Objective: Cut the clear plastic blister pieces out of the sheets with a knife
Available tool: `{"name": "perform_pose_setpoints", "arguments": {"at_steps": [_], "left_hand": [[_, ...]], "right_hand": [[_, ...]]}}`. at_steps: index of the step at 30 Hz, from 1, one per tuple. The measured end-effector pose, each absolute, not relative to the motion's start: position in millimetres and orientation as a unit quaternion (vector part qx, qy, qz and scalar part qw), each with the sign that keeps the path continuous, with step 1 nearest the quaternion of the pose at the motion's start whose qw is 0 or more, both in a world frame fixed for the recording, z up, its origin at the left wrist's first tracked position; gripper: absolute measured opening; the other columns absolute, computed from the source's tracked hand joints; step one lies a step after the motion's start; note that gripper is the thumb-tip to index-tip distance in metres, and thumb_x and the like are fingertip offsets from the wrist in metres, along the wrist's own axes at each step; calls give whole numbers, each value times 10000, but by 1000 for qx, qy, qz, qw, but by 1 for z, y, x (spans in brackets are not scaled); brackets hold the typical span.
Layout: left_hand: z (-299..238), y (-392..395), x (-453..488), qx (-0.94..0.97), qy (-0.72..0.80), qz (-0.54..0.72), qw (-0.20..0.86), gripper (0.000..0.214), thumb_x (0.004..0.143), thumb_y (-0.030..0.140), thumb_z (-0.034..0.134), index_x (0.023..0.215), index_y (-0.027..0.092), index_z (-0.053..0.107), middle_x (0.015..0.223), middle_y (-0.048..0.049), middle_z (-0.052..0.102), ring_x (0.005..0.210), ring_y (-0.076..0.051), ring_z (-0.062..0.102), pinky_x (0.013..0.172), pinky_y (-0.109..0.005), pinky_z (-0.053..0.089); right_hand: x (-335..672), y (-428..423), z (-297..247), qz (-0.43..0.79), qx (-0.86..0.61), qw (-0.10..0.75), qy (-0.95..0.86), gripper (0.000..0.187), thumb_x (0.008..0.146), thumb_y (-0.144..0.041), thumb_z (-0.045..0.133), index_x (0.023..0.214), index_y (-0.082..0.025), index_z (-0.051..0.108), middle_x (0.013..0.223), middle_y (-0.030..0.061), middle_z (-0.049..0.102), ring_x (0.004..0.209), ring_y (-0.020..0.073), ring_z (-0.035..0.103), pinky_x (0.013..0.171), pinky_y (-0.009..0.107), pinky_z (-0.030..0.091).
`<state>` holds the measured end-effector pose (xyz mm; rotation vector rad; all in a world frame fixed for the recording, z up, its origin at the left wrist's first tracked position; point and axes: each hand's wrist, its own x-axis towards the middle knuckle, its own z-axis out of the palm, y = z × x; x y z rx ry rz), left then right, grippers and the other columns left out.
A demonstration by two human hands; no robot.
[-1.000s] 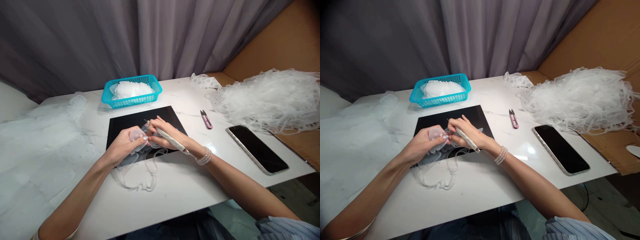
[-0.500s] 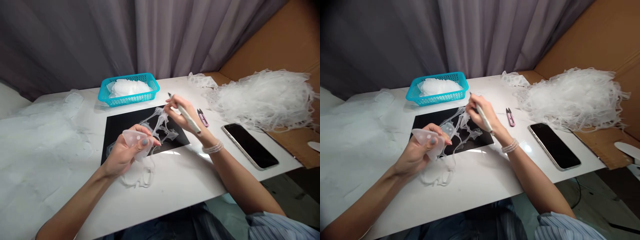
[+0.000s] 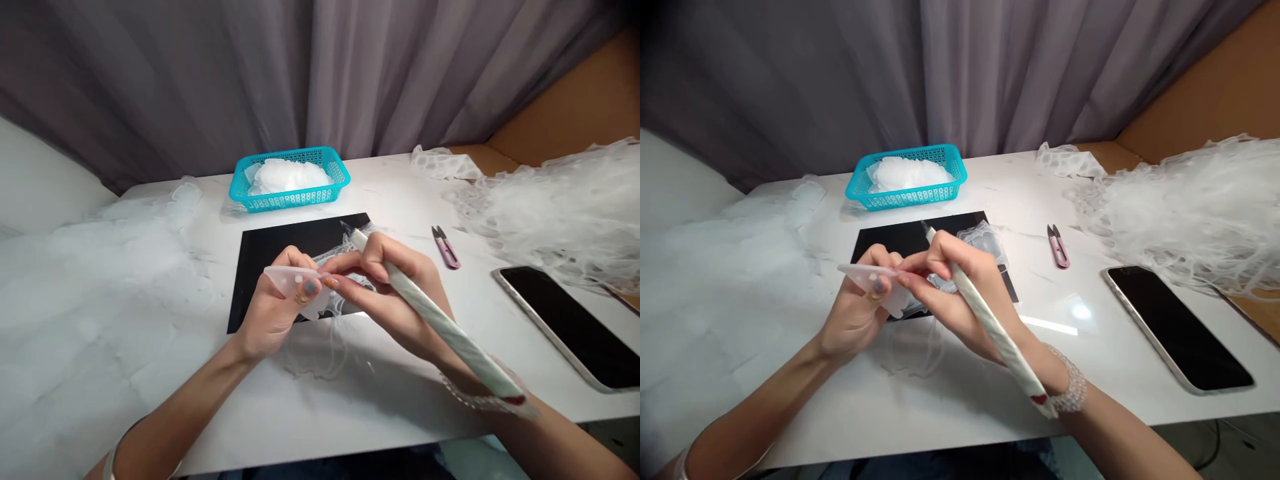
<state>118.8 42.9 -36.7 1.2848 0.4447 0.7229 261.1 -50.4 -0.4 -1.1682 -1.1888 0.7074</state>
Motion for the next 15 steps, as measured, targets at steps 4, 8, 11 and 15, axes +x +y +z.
{"name": "perform_pose_setpoints", "arguments": {"at_steps": [4,8,11,15], "left_hand": [[-31,43,116,599,226,363,677,291,758,460,818,816,226,655,816,-5,637,705,-144,544,630,-264,431],[-24,40,114,584,243,393,667,71,792,307,797,789,241,769,785,-6,680,762,-161,601,684,-264,472],[-22,36,114,550,232,396,698,32,798,271,791,793,240,791,771,-2,697,756,-140,620,675,-229,488],[-24,31,115,500,213,388,745,27,807,266,795,811,239,793,785,10,724,750,-100,636,670,-169,497]], "right_hand": [[260,-50,-4,288,-521,637,-490,470,868,-247,726,692,-257,291,823,5,757,741,186,710,680,348,575],[262,-50,-3,272,-514,655,-483,466,850,-206,745,696,-259,308,829,4,761,733,173,713,648,313,573],[259,-52,0,263,-517,671,-463,474,826,-174,761,689,-256,315,810,1,760,712,167,714,643,302,575],[254,-53,3,270,-512,696,-425,490,799,-155,780,675,-248,314,797,3,762,699,165,717,608,281,570]]}}
